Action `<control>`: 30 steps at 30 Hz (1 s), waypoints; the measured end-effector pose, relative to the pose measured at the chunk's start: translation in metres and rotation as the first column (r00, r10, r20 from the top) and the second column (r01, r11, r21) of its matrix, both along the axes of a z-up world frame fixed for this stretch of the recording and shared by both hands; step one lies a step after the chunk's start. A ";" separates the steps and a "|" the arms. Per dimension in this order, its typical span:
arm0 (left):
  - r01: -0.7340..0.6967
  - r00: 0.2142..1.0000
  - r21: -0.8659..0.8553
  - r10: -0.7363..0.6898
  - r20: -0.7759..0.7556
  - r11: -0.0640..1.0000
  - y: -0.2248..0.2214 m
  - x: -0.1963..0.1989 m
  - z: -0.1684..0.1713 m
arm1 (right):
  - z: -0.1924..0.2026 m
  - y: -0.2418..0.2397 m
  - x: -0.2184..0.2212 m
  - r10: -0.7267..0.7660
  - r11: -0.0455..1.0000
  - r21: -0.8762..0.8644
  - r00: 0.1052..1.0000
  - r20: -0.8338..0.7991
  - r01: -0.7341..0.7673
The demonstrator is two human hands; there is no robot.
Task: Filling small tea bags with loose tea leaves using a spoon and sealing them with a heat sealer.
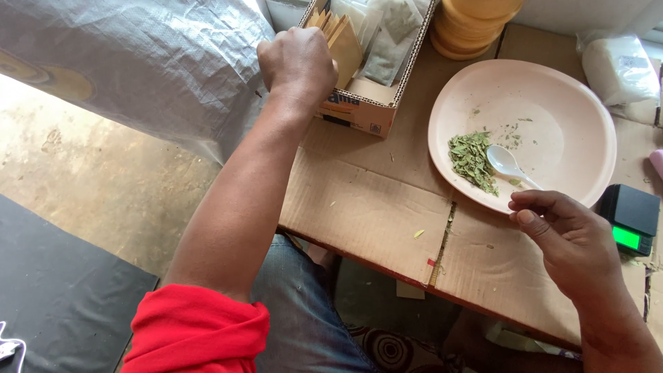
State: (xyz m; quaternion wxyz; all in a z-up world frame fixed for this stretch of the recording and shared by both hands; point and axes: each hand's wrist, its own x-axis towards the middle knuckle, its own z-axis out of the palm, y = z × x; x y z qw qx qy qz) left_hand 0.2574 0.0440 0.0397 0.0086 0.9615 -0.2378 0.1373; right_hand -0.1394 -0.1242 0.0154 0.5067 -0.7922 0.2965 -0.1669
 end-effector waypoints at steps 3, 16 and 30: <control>-0.021 0.999 0.026 0.022 -0.034 0.999 -0.001 0.001 0.002 | 0.000 0.001 0.001 0.007 1.000 -0.002 1.000 0.009 -0.007; 0.015 1.000 0.021 -0.016 0.018 1.000 -0.002 0.004 0.003 | 0.006 0.002 0.001 -0.010 1.000 0.002 1.000 -0.016 0.010; -0.007 1.000 0.059 0.008 -0.022 0.998 -0.001 0.005 0.005 | -0.002 -0.003 0.001 -0.017 1.000 0.004 1.000 -0.012 0.017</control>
